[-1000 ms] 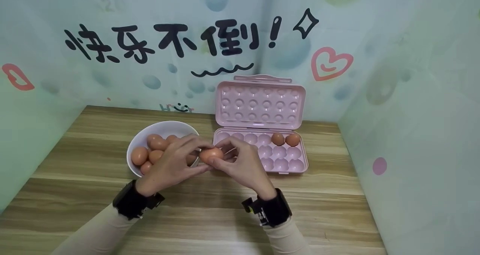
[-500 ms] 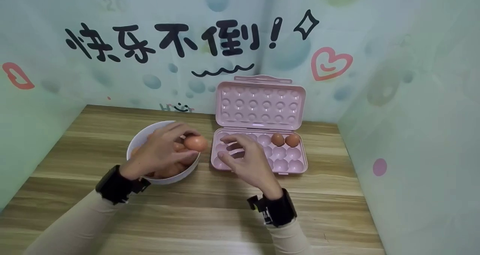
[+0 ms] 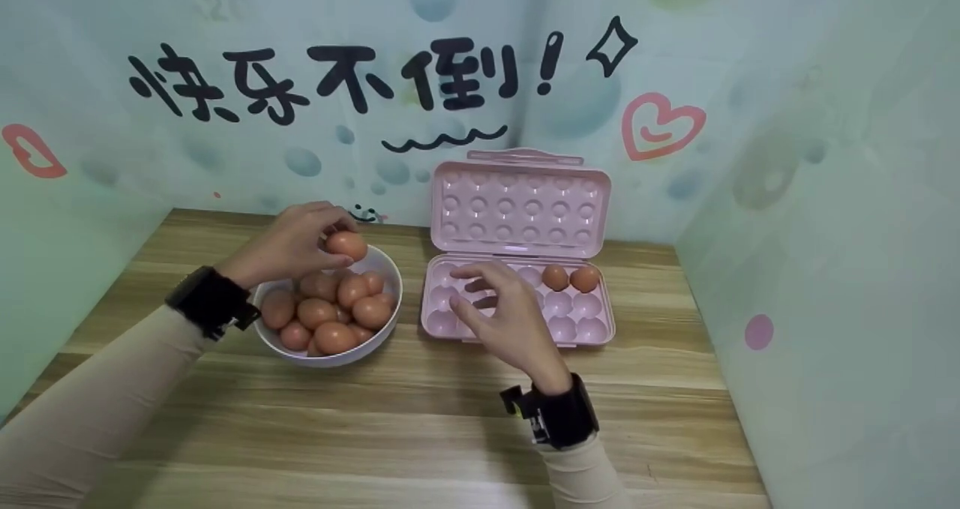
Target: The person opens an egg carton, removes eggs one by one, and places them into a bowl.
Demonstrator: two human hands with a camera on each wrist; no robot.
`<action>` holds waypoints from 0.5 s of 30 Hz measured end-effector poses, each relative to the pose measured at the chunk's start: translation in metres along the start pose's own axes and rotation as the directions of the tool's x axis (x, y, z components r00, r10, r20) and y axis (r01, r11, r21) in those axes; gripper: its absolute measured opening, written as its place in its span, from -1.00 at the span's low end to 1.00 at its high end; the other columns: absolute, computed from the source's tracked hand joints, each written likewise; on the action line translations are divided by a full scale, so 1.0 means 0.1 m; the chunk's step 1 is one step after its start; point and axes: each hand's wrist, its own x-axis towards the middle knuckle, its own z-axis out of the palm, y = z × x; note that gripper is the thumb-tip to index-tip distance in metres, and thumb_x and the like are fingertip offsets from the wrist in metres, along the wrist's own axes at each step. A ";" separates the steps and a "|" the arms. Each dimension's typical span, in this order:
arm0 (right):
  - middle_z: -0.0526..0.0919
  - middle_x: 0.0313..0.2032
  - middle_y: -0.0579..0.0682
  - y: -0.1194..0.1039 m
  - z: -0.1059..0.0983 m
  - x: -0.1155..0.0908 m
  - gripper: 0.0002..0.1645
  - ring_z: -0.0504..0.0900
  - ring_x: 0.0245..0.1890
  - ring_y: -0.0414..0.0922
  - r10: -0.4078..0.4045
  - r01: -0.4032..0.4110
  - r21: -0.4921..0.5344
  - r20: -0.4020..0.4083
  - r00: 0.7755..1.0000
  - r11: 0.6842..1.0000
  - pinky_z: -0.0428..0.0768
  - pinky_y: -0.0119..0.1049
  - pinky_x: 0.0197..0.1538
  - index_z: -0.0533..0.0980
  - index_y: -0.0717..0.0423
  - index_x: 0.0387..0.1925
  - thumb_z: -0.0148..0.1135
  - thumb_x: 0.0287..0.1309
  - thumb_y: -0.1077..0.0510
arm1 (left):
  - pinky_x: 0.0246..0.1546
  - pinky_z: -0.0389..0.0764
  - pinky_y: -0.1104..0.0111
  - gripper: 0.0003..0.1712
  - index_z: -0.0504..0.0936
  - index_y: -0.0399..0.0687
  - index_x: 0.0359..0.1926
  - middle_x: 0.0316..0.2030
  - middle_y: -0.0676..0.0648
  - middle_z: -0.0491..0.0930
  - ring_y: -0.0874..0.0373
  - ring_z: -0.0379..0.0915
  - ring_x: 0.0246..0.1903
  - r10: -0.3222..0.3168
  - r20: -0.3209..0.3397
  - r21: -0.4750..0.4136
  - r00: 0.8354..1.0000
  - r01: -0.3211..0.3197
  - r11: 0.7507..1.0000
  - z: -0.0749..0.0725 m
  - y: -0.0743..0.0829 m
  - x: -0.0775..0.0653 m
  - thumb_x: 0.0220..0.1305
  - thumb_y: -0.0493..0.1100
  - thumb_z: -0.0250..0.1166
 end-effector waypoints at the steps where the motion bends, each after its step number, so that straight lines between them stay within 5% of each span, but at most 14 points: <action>1: 0.75 0.02 -0.01 0.00 0.00 0.00 -0.64 0.76 -0.02 -0.05 0.001 -0.001 -0.002 0.001 1.000 1.000 0.75 -0.11 0.05 0.69 0.10 0.11 0.46 0.29 0.30 | 0.10 0.55 0.05 -0.68 0.67 -0.16 -0.01 -0.02 -0.15 0.66 -0.08 0.52 0.01 -0.003 0.011 0.011 1.000 0.003 1.000 0.00 -0.04 0.01 0.22 -0.25 0.48; 7: 0.77 0.00 0.04 -0.01 -0.01 0.01 -0.64 0.76 -0.03 -0.05 0.011 -0.011 -0.005 0.003 1.000 1.000 0.74 -0.13 0.06 0.68 0.16 0.11 0.46 0.29 0.31 | -0.04 0.55 0.08 -0.71 0.67 -0.24 -0.11 -0.09 -0.18 0.57 -0.08 0.46 -0.08 -0.089 0.079 0.037 0.993 0.087 0.996 0.03 -0.23 0.03 0.14 -0.25 0.47; 15: 0.77 0.00 0.00 -0.01 -0.03 0.02 -0.65 0.75 -0.02 -0.07 0.002 -0.002 -0.014 0.005 1.000 1.000 0.74 -0.13 0.06 0.69 0.13 0.10 0.46 0.30 0.29 | -0.10 0.56 0.05 -0.76 0.67 -0.32 -0.16 -0.14 -0.25 0.57 -0.13 0.47 -0.14 -0.149 0.071 0.060 0.986 0.145 0.988 0.10 -0.32 -0.01 0.16 -0.27 0.42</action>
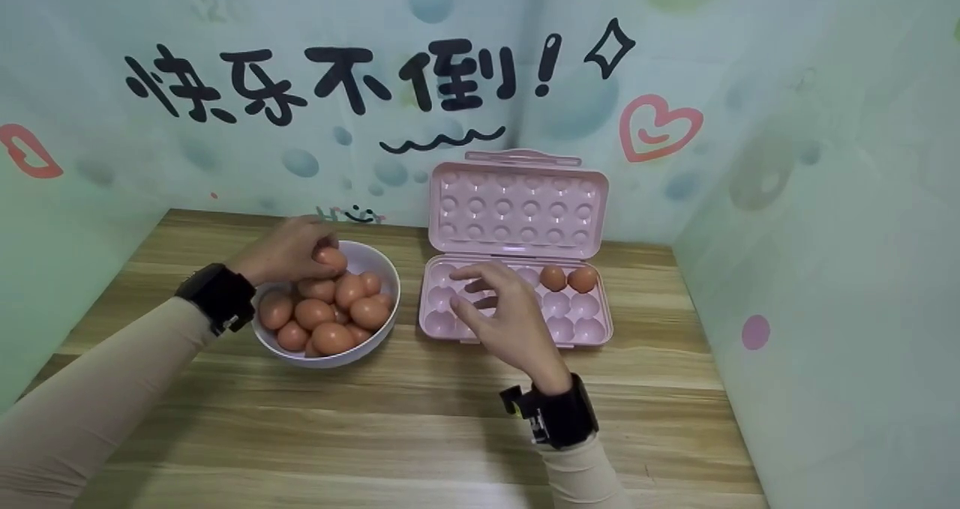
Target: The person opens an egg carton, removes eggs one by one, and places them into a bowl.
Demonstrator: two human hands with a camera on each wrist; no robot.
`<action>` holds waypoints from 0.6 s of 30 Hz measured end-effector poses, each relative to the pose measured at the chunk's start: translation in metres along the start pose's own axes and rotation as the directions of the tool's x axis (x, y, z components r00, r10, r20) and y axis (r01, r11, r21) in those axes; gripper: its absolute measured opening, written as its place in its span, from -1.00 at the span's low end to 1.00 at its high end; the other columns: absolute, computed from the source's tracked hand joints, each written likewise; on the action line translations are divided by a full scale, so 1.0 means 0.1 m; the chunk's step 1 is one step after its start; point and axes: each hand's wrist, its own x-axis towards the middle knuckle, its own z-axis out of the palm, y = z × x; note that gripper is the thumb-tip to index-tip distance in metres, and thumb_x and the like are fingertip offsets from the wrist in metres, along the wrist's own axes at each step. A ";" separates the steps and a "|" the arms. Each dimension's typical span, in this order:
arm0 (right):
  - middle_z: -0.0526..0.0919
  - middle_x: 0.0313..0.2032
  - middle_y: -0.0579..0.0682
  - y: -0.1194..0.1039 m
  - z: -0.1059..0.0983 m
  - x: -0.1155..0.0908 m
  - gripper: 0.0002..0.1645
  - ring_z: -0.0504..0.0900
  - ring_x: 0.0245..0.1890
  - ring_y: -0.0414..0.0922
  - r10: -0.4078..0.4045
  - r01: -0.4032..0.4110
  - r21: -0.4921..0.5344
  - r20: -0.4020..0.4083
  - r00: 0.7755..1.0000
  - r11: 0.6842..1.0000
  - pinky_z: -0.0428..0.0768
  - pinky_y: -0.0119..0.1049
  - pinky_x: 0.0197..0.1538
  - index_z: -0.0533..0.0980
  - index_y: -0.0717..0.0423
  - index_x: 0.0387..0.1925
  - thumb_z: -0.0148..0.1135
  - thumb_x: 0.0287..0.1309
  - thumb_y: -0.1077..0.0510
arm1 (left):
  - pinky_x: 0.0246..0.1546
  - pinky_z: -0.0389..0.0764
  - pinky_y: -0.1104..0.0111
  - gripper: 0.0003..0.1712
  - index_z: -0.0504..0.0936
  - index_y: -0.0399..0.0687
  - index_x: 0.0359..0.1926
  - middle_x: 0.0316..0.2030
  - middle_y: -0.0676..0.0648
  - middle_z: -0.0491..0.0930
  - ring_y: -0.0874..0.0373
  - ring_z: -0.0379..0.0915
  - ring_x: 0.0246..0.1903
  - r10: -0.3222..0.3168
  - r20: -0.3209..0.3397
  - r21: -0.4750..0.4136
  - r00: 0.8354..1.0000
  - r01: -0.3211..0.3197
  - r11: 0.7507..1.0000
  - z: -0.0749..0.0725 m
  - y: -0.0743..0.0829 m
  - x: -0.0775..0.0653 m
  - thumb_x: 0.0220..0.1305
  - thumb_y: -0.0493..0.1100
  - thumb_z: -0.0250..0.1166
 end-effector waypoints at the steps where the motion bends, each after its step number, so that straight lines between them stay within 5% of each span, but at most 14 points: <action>1: 0.77 0.00 0.02 0.00 0.00 0.00 -0.66 0.75 -0.02 -0.08 -0.003 0.003 0.000 0.000 1.000 1.000 0.74 -0.14 0.06 0.69 0.10 0.10 0.46 0.30 0.29 | -0.10 0.56 0.05 -0.76 0.67 -0.33 -0.16 -0.15 -0.26 0.59 -0.13 0.48 -0.14 -0.005 -0.002 0.000 1.000 0.005 1.000 0.01 0.00 0.00 0.16 -0.28 0.41; 9: 0.76 -0.01 0.13 0.03 0.00 0.00 -0.67 0.76 -0.03 -0.03 -0.021 0.021 0.001 0.007 1.000 1.000 0.75 -0.12 0.05 0.69 0.15 0.07 0.45 0.29 0.32 | -0.22 0.52 0.12 -0.82 0.65 -0.29 -0.18 -0.30 -0.19 0.62 -0.10 0.48 -0.26 -0.053 -0.015 0.033 0.999 0.053 0.998 0.03 0.00 0.00 0.25 -0.27 0.41; 18: 0.77 -0.01 0.04 0.02 -0.02 -0.01 -0.67 0.76 -0.03 0.01 -0.022 0.022 0.002 0.003 1.000 1.000 0.74 -0.24 0.03 0.70 0.12 0.08 0.45 0.30 0.32 | -0.10 0.56 0.06 -0.78 0.66 -0.29 -0.14 -0.22 -0.23 0.61 -0.13 0.48 -0.18 -0.062 -0.045 0.090 0.997 0.066 0.994 0.06 -0.01 -0.03 0.29 -0.21 0.39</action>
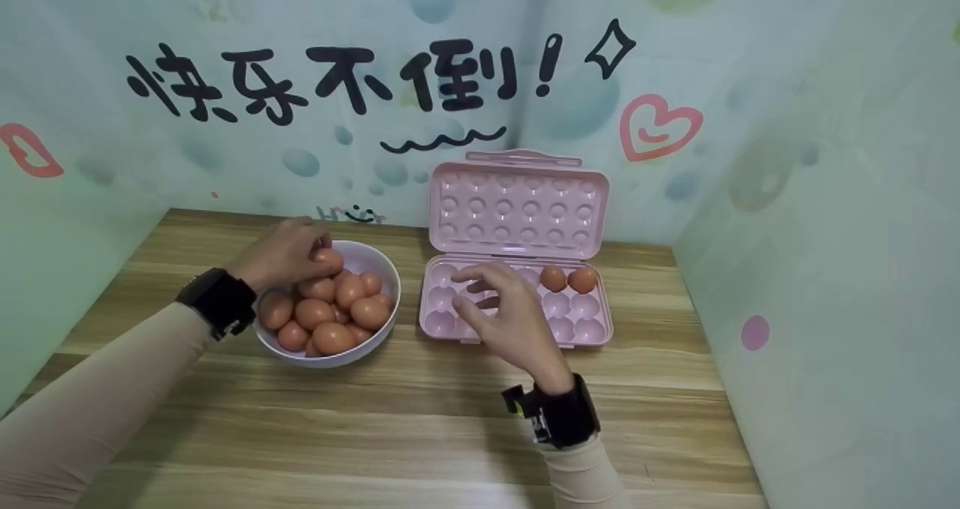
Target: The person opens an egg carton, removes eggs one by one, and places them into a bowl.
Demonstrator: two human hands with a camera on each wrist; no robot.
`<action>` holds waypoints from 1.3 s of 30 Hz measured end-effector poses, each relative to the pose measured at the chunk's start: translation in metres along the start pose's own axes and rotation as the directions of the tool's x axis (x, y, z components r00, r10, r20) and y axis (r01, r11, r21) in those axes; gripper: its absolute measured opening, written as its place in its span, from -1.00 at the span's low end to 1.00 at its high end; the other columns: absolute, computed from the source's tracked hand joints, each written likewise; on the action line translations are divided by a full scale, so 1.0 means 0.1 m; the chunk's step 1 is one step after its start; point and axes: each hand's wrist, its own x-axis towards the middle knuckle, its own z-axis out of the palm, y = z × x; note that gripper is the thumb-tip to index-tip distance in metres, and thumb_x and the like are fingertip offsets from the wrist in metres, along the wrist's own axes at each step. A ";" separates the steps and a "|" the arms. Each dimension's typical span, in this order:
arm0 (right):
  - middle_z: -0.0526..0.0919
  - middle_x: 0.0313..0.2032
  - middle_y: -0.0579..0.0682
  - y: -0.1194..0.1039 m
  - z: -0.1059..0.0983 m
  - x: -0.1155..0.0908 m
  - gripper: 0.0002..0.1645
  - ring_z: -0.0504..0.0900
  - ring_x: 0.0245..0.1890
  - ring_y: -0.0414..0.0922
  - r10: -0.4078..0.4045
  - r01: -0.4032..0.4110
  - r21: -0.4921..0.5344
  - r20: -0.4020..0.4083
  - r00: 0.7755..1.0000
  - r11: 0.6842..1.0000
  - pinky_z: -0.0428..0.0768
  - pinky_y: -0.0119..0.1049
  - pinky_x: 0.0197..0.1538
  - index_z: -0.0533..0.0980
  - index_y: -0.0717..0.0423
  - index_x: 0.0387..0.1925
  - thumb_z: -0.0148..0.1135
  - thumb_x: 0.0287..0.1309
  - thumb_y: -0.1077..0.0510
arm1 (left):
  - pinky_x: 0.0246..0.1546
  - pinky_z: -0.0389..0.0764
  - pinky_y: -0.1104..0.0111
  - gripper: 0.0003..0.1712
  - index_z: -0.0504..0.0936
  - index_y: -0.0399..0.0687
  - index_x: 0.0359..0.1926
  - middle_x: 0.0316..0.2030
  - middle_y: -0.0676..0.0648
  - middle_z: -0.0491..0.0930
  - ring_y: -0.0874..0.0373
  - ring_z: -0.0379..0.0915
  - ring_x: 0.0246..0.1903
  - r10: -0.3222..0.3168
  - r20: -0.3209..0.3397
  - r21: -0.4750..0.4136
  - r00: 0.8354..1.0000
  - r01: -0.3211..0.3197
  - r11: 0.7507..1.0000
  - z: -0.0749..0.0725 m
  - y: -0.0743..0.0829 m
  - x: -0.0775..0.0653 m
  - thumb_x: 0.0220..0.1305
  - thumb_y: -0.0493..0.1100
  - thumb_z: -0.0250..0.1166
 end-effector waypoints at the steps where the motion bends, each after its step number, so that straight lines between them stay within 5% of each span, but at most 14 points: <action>1: 0.77 -0.01 0.02 0.00 0.00 0.00 -0.67 0.76 -0.04 0.00 0.000 0.000 -0.003 -0.005 1.000 1.000 0.74 -0.25 0.03 0.70 0.10 0.07 0.45 0.30 0.32 | -0.09 0.57 0.05 -0.76 0.66 -0.30 -0.13 -0.21 -0.24 0.62 -0.13 0.48 -0.17 0.005 -0.004 0.010 1.000 -0.005 1.000 -0.01 0.00 -0.01 0.29 -0.20 0.40; 10: 0.74 0.02 0.00 0.01 -0.13 0.00 -0.65 0.75 0.00 0.02 0.029 -0.029 -0.013 -0.039 0.999 0.999 0.73 -0.31 0.05 0.70 0.09 0.10 0.46 0.29 0.31 | 0.11 0.56 -0.03 -0.63 0.69 -0.30 0.09 0.00 -0.28 0.62 -0.20 0.50 0.02 0.025 -0.034 -0.035 0.999 -0.027 0.999 -0.10 0.10 -0.14 0.31 -0.22 0.34; 16: 0.75 0.01 0.06 0.09 -0.34 0.02 -0.57 0.77 -0.04 0.05 0.011 -0.018 -0.114 -0.064 0.998 0.993 0.74 -0.35 0.01 0.68 0.18 0.10 0.50 0.19 0.41 | 0.11 0.54 0.00 -0.63 0.66 -0.16 0.11 0.01 -0.19 0.59 -0.15 0.45 0.06 0.095 -0.104 -0.115 0.990 -0.107 0.988 -0.12 0.30 -0.30 0.31 -0.18 0.42; 21: 0.70 0.03 0.07 0.18 -0.52 0.10 -0.50 0.74 -0.05 0.05 -0.008 0.003 -0.286 -0.015 1.000 0.958 0.74 -0.32 -0.02 0.65 0.19 0.14 0.51 0.15 0.40 | 0.06 0.60 0.03 -0.61 0.67 -0.11 0.09 0.05 -0.15 0.60 -0.10 0.48 0.06 0.166 -0.178 -0.102 0.970 -0.186 0.977 -0.07 0.49 -0.43 0.28 -0.14 0.48; 28: 0.68 0.00 0.14 0.45 -0.74 0.26 -0.56 0.70 -0.18 0.05 -0.042 0.064 -0.486 0.055 0.998 0.871 0.73 -0.11 -0.07 0.66 0.23 0.10 0.50 0.17 0.28 | 0.06 0.61 0.01 -0.57 0.69 -0.04 0.15 0.08 -0.10 0.61 -0.06 0.56 0.06 0.246 -0.248 -0.031 0.937 -0.262 0.965 0.04 0.75 -0.58 0.28 -0.08 0.44; 35: 0.62 0.08 0.30 0.73 -0.89 0.37 -0.47 0.63 0.02 0.24 0.015 0.058 -0.530 0.132 0.991 0.846 0.58 0.18 0.19 0.63 0.32 0.11 0.59 0.18 0.15 | 0.11 0.62 0.10 -0.51 0.67 -0.06 0.16 0.14 -0.07 0.62 0.00 0.57 0.10 0.296 -0.281 -0.049 0.913 -0.322 0.946 0.16 0.91 -0.68 0.27 0.00 0.49; 39: 0.60 -0.01 0.33 0.90 -0.88 0.39 -0.54 0.60 0.00 0.27 -0.007 0.104 -0.548 0.176 0.984 0.830 0.59 0.17 0.13 0.64 0.34 0.05 0.56 0.12 0.31 | 0.13 0.63 0.18 -0.49 0.66 -0.04 0.18 0.15 -0.06 0.62 0.03 0.57 0.11 0.317 -0.292 -0.071 0.902 -0.351 0.934 0.25 0.95 -0.70 0.26 0.00 0.52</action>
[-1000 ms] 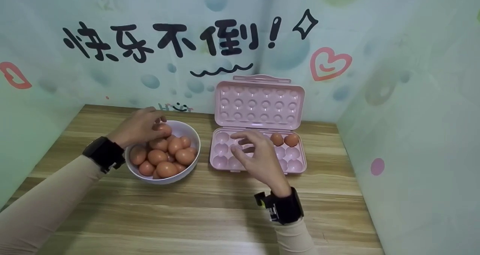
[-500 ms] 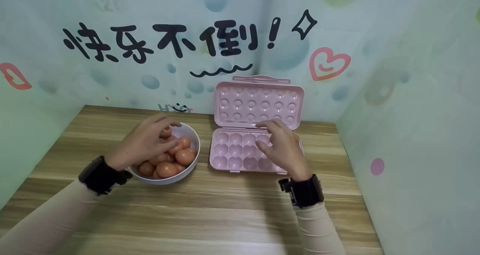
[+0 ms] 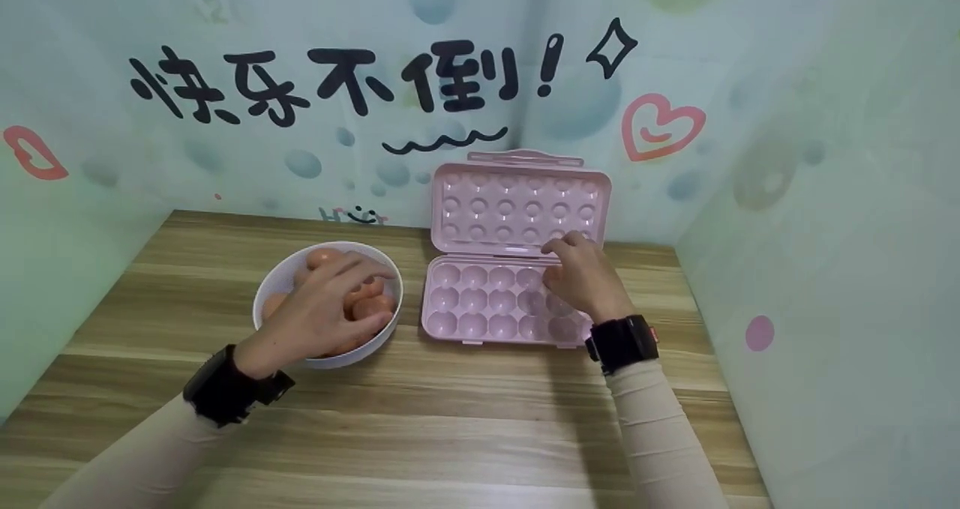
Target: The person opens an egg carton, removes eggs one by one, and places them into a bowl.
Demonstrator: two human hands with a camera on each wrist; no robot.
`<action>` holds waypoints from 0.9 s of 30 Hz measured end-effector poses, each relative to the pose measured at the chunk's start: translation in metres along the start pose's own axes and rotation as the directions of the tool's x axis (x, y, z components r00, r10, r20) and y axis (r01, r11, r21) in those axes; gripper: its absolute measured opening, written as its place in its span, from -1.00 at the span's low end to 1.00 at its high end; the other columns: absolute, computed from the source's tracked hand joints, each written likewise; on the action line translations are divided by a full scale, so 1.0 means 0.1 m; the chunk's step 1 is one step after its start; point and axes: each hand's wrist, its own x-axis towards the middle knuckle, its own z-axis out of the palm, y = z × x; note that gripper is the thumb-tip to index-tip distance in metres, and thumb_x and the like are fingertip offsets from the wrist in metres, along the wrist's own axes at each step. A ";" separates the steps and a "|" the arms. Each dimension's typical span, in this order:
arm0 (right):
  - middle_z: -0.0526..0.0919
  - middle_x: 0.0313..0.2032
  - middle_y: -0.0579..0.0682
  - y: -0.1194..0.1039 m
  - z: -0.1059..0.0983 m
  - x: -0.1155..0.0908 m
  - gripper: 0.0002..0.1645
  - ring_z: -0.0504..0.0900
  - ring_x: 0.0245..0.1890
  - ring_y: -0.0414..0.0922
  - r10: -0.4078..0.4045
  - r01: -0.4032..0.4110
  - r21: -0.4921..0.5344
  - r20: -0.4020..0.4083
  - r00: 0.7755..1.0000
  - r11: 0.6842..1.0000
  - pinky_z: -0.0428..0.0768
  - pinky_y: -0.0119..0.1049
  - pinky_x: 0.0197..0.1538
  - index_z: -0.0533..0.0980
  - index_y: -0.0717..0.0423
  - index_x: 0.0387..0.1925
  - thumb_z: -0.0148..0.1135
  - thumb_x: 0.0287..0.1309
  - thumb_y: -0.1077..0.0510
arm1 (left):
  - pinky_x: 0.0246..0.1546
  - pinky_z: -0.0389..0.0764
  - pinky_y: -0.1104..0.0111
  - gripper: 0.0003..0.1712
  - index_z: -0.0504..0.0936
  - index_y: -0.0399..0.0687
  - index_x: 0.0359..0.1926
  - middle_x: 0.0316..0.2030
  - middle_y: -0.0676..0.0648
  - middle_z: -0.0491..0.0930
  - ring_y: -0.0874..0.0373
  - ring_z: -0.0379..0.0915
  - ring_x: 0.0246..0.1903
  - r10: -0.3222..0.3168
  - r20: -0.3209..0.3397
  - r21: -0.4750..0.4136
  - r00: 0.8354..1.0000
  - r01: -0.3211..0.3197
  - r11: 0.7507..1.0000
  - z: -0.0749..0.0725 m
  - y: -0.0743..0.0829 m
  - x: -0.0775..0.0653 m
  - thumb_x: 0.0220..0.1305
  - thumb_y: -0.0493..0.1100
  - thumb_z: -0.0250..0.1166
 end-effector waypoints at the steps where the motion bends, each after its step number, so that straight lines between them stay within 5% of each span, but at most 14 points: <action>1: 0.60 -0.04 0.33 0.03 0.03 0.01 -0.56 0.60 -0.03 0.27 -0.022 0.022 -0.016 0.001 1.000 1.000 0.61 0.16 0.10 0.64 0.35 0.03 0.55 0.09 0.37 | 0.14 0.63 0.18 -0.47 0.66 -0.01 0.20 0.16 -0.04 0.61 0.03 0.57 0.11 -0.008 0.006 0.005 1.000 0.008 1.000 0.02 0.01 -0.01 0.26 0.03 0.52; 6: 0.64 -0.14 0.30 0.16 0.16 0.05 -0.58 0.61 -0.13 0.20 -0.084 0.087 -0.085 0.035 0.996 0.993 0.63 0.07 -0.02 0.67 0.35 -0.03 0.49 0.00 0.51 | 0.14 0.59 0.10 -0.43 0.65 0.10 0.26 0.19 -0.03 0.60 -0.02 0.57 0.10 -0.033 0.036 0.013 0.999 0.033 0.999 0.10 0.06 -0.04 0.28 0.11 0.51; 15: 0.59 -0.19 0.21 0.26 0.28 0.13 -0.52 0.58 -0.18 0.14 0.078 -0.060 -0.106 0.166 0.983 0.993 0.63 0.01 -0.08 0.68 0.34 -0.07 0.50 -0.15 0.49 | 0.20 0.49 0.03 -0.44 0.66 0.05 0.24 0.14 -0.04 0.63 -0.02 0.54 0.06 0.006 0.039 -0.008 0.999 -0.005 1.000 0.19 0.09 -0.05 0.28 0.10 0.51; 27: 0.55 -0.34 0.13 0.27 0.35 0.19 -0.64 0.52 -0.35 0.01 0.079 -0.061 -0.105 0.167 0.983 0.993 0.58 -0.11 -0.25 0.64 0.25 -0.31 0.37 -0.21 0.58 | 0.28 0.40 0.03 -0.46 0.65 0.07 0.23 0.13 0.01 0.64 -0.05 0.49 0.14 0.013 0.047 0.021 0.999 -0.014 1.000 0.24 0.07 -0.08 0.32 0.14 0.46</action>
